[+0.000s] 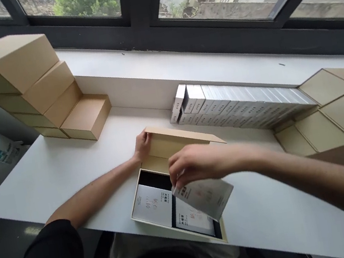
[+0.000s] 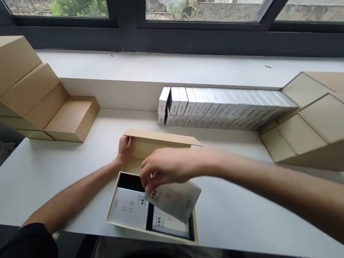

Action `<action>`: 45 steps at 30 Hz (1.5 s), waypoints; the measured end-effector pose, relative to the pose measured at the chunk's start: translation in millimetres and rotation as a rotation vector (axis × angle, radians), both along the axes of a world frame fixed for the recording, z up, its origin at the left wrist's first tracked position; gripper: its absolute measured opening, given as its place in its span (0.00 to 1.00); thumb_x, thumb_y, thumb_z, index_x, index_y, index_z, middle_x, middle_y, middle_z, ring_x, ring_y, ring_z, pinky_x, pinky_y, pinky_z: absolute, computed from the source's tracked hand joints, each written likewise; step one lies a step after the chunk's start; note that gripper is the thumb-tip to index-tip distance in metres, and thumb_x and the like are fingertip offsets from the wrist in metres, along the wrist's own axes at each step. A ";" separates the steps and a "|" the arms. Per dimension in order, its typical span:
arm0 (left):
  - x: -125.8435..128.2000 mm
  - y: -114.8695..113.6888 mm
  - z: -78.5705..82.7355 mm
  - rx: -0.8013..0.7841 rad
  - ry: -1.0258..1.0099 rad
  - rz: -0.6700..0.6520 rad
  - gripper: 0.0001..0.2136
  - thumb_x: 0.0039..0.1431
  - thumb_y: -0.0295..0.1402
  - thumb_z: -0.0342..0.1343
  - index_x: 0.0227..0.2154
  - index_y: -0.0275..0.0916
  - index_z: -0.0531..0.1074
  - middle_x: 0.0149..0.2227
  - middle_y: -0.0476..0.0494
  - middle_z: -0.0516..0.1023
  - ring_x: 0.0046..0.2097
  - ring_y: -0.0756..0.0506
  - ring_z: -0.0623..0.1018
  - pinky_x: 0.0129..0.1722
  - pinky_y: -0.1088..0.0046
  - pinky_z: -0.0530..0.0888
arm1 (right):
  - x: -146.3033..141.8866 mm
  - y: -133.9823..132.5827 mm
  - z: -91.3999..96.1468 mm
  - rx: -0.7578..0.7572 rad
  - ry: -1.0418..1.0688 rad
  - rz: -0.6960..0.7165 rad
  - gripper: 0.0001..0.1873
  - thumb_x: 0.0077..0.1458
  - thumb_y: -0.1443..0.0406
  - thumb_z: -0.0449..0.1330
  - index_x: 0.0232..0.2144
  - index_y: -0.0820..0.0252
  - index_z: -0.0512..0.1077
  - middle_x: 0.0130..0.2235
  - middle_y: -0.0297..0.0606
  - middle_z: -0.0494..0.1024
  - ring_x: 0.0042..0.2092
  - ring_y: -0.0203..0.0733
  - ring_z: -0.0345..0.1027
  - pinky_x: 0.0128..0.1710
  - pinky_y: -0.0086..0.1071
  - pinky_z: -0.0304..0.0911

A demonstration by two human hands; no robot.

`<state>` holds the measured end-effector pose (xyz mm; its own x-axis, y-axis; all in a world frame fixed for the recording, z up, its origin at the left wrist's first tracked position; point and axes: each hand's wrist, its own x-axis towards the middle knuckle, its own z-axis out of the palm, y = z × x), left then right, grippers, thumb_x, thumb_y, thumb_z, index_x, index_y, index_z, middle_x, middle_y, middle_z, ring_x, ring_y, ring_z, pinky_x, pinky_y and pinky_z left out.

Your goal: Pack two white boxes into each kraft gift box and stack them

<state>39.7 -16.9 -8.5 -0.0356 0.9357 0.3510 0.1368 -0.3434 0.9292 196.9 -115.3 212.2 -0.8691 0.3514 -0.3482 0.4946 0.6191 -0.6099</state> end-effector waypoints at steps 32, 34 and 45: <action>-3.6 -6.1 9.5 -0.037 0.018 0.080 0.24 0.63 0.54 0.49 0.21 0.40 0.59 0.21 0.51 0.59 0.27 0.50 0.58 0.28 0.73 0.57 | 10.7 -101.2 -106.2 0.288 -0.194 -0.487 0.24 0.69 0.55 0.45 0.53 0.63 0.70 0.48 0.48 0.79 0.48 0.53 0.75 0.44 0.43 0.70; -3.9 -5.8 9.4 -0.039 0.013 0.078 0.24 0.63 0.55 0.48 0.21 0.40 0.59 0.21 0.51 0.59 0.27 0.50 0.58 0.27 0.73 0.56 | 6.8 -97.2 -108.1 0.294 -0.070 -0.508 0.24 0.69 0.59 0.45 0.60 0.63 0.66 0.55 0.47 0.76 0.54 0.50 0.72 0.52 0.42 0.68; -3.5 -9.0 12.1 -0.024 -0.054 0.051 0.25 0.62 0.57 0.47 0.22 0.40 0.59 0.22 0.51 0.60 0.27 0.50 0.61 0.28 0.73 0.60 | 8.7 -88.1 -115.0 0.181 0.142 -0.487 0.26 0.61 0.69 0.48 0.60 0.63 0.68 0.56 0.45 0.76 0.55 0.47 0.72 0.55 0.43 0.69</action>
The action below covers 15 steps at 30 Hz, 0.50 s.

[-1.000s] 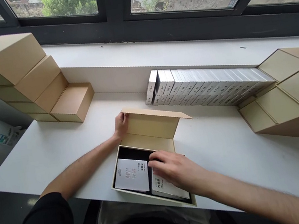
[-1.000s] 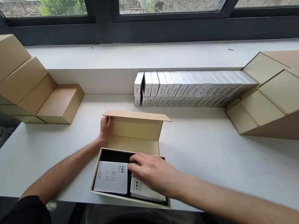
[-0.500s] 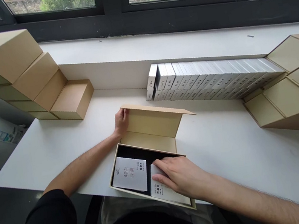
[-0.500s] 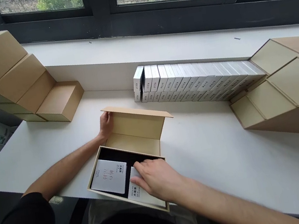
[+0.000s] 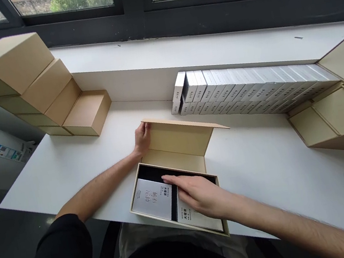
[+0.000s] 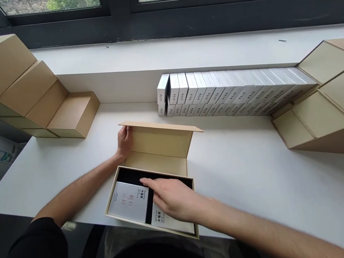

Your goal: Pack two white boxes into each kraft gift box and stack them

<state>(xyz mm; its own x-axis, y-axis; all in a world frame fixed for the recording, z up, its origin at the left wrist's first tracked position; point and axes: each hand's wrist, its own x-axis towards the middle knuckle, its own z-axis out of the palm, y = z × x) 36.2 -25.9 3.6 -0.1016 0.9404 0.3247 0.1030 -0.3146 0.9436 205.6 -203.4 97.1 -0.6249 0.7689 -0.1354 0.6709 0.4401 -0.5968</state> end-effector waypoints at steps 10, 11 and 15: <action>-62.1 -56.9 75.0 -0.084 0.084 -0.653 0.34 0.66 0.57 0.30 0.25 0.38 0.72 0.30 0.40 0.79 0.36 0.42 0.79 0.42 0.63 0.75 | 106.8 -22.3 41.6 0.575 0.578 -0.758 0.10 0.57 0.71 0.57 0.28 0.56 0.77 0.26 0.33 0.77 0.27 0.36 0.70 0.28 0.31 0.66; -69.3 -70.2 89.4 -0.058 0.159 -0.800 0.34 0.67 0.56 0.30 0.26 0.38 0.74 0.32 0.39 0.81 0.37 0.42 0.80 0.44 0.62 0.75 | 118.3 -20.5 37.5 0.583 0.551 -0.814 0.10 0.56 0.71 0.57 0.27 0.56 0.76 0.26 0.33 0.76 0.27 0.36 0.69 0.28 0.31 0.65; -69.6 -127.4 123.8 0.185 0.654 -1.033 0.21 0.62 0.51 0.52 0.45 0.41 0.77 0.51 0.38 0.79 0.55 0.38 0.76 0.57 0.58 0.71 | 145.1 -8.6 13.4 0.490 0.477 -0.897 0.09 0.52 0.67 0.56 0.24 0.56 0.75 0.25 0.34 0.75 0.26 0.36 0.67 0.28 0.31 0.64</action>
<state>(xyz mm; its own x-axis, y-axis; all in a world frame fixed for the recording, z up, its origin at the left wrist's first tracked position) -33.4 -153.2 127.4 0.8920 0.4182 0.1717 0.1628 -0.6514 0.7410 350.7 -212.0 110.5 0.2727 0.8708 0.4090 0.6121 0.1710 -0.7721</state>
